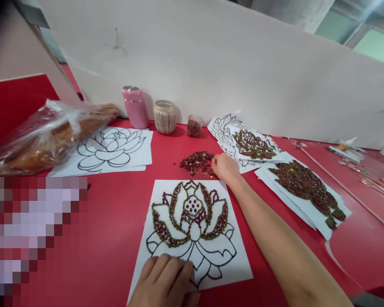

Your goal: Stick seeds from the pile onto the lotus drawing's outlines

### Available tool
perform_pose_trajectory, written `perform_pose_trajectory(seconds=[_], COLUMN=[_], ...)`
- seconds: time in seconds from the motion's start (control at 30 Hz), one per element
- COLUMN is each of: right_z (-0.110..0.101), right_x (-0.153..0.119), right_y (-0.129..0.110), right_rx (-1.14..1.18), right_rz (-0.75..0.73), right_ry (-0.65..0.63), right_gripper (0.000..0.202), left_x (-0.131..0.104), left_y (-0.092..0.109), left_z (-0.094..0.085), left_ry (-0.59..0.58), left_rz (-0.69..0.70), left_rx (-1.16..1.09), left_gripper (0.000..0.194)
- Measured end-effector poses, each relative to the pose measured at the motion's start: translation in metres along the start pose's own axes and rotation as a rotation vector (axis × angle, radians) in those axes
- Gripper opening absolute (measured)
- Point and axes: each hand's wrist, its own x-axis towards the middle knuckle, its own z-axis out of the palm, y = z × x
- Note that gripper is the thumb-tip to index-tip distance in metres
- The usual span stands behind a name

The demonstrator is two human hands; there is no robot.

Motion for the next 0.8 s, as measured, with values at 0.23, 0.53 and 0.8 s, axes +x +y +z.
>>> perform_pose_trajectory(seconds=[0.23, 0.53, 0.8], right_z=[-0.003, -0.024, 0.004], right_x=[-0.004, -0.041, -0.028], right_y=[0.001, 0.003, 0.009], right_rx=[0.035, 0.200, 0.211], right_rz=[-0.003, -0.110, -0.221], right_ry=[0.058, 0.092, 0.082], right_gripper=[0.019, 0.016, 0.014], left_x=[0.001, 0.000, 0.000], left_y=[0.008, 0.005, 0.008], left_z=[0.007, 0.000, 0.006], left_ry=[0.089, 0.063, 0.114], left_rz=[-0.067, -0.038, -0.057], left_rx=[-0.071, -0.134, -0.066], left_gripper=[0.019, 0.019, 0.019])
